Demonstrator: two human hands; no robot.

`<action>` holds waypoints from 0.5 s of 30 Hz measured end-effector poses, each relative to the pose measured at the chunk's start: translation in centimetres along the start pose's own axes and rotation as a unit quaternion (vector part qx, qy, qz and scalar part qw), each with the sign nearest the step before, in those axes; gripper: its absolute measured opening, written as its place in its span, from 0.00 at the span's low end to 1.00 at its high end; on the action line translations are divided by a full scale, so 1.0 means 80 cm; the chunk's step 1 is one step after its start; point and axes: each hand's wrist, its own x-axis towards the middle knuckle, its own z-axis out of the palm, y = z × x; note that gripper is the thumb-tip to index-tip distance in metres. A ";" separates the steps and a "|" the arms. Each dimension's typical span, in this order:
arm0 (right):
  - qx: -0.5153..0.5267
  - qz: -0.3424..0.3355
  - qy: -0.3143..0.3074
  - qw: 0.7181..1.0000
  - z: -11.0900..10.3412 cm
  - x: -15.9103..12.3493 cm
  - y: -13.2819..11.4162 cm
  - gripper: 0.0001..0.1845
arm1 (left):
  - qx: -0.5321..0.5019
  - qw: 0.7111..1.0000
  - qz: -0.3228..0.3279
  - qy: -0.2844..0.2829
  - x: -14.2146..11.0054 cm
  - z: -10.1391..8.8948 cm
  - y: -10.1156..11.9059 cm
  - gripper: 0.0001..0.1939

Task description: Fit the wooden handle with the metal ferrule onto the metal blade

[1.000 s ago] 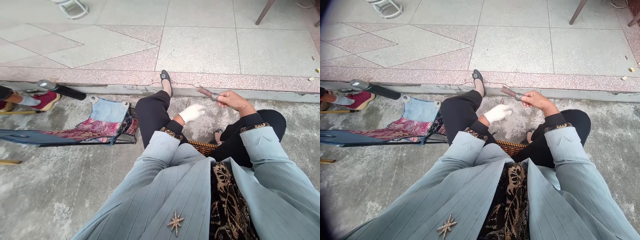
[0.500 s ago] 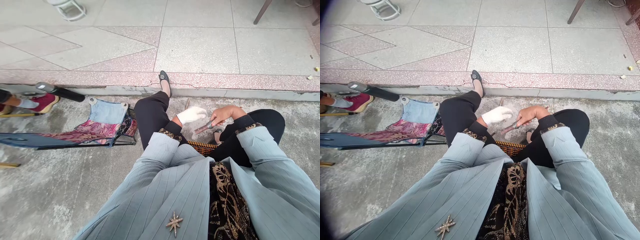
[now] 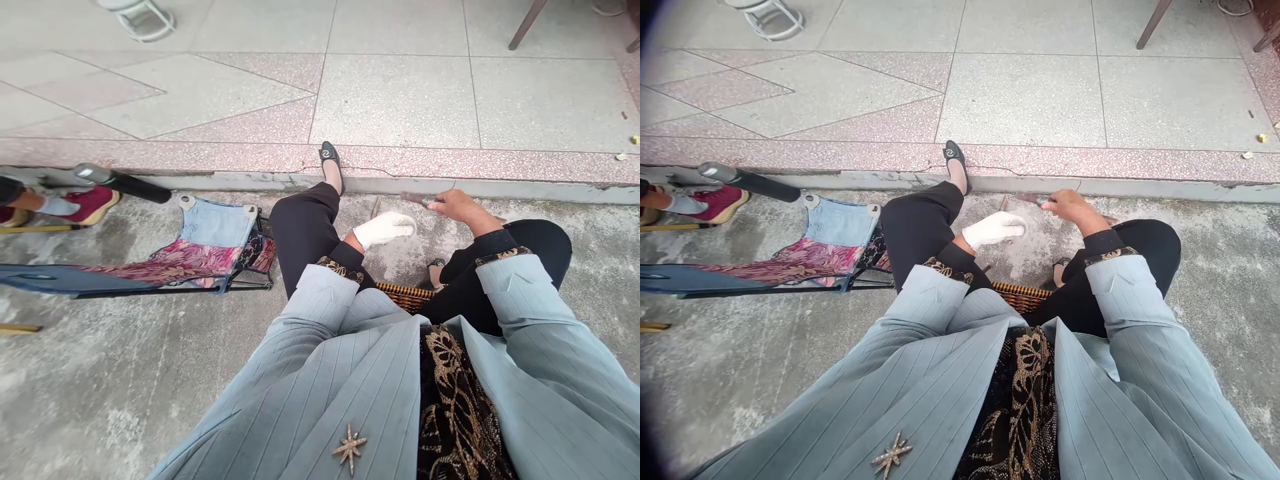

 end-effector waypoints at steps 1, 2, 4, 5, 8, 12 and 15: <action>-0.034 -0.007 -0.047 0.998 0.003 0.001 0.000 0.20 | 0.016 1.000 0.002 0.009 -0.001 -0.002 0.000 0.11; -0.052 -0.020 -0.096 0.994 0.005 0.002 0.001 0.19 | 0.034 0.999 0.004 0.017 -0.003 -0.005 -0.001 0.12; -0.057 -0.052 -0.177 0.981 0.009 0.001 0.002 0.20 | 0.070 0.997 0.010 0.018 -0.005 -0.011 -0.001 0.14; -0.056 -0.068 -0.207 0.974 0.011 0.001 0.002 0.20 | 0.088 0.996 0.015 0.017 -0.006 -0.014 -0.002 0.15; -0.038 -0.112 -0.298 0.947 0.013 -0.006 0.000 0.25 | 0.150 0.988 0.023 0.040 -0.005 -0.021 -0.009 0.15; 0.073 -0.180 -0.427 0.883 -0.001 -0.026 -0.008 0.25 | 0.193 0.976 0.009 0.105 0.004 -0.020 -0.027 0.16; 0.254 -0.229 -0.347 0.873 -0.020 -0.044 -0.009 0.26 | 0.171 0.980 0.023 0.095 0.013 -0.010 -0.037 0.16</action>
